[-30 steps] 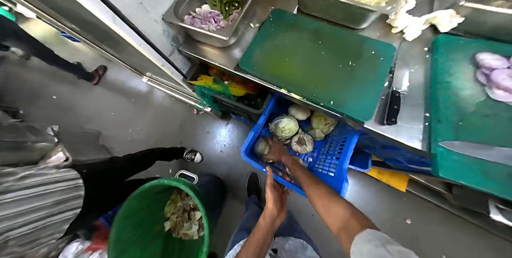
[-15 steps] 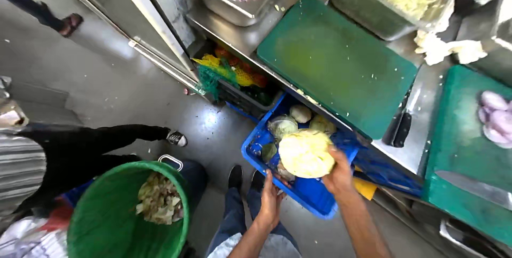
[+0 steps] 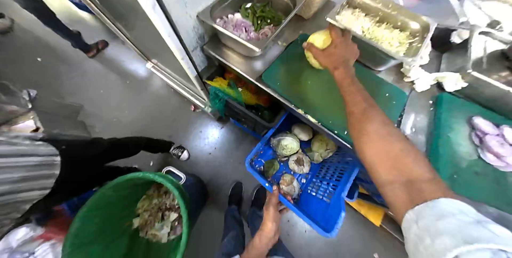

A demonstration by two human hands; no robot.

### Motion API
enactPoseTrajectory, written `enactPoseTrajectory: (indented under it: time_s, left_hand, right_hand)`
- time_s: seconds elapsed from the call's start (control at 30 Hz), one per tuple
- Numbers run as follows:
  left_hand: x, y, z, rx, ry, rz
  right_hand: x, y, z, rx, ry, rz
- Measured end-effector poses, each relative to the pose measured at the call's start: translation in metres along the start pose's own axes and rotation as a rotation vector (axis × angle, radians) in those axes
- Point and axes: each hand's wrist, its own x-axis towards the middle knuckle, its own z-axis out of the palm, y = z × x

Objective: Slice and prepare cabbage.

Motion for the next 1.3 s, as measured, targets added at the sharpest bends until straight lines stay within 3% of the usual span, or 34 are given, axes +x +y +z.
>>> enactPoseTrajectory:
  time_s: [0.27, 0.43, 0.57, 0.63, 0.7, 0.77, 0.8, 0.9, 1.03, 1.13, 1.3]
  left_hand:
    - [0.000, -0.003, -0.009, -0.046, -0.087, 0.005]
    - [0.000, 0.002, -0.006, -0.080, -0.087, 0.021]
    - [0.003, -0.006, -0.011, -0.080, -0.107, 0.069]
    - [0.006, -0.009, -0.013, -0.078, -0.130, 0.083]
    - [0.007, -0.009, -0.015, -0.097, -0.145, 0.083]
    - [0.007, -0.009, -0.017, -0.105, -0.166, 0.075]
    - [0.008, -0.011, -0.018, -0.106, -0.176, 0.076]
    - [0.009, -0.011, -0.019, -0.112, -0.185, 0.077]
    - [0.008, -0.011, -0.017, -0.151, -0.165, 0.092]
    - [0.008, -0.011, -0.017, -0.158, -0.166, 0.097]
    - [0.010, -0.015, -0.015, -0.178, -0.165, 0.132]
  right_hand:
    - [-0.040, 0.015, 0.029, 0.077, 0.071, -0.266]
    - [-0.055, 0.031, 0.017, 0.050, 0.132, -0.391]
    - [-0.147, 0.020, -0.007, 0.290, 0.245, -0.419]
    - [-0.225, 0.014, -0.003, 0.329, 0.091, -0.498]
    - [-0.291, 0.026, 0.034, 0.263, -0.186, -0.515]
    - [-0.327, 0.060, 0.086, 0.159, -0.414, -0.363]
    - [-0.333, 0.084, 0.108, 0.092, -0.442, -0.275]
    - [-0.311, 0.152, 0.145, -0.131, -0.289, -0.052]
    - [-0.255, 0.189, 0.165, -0.356, -0.134, 0.175]
    - [-0.225, 0.183, 0.172, -0.291, -0.131, 0.317]
    - [-0.190, 0.136, 0.171, -0.197, -0.164, 0.255]
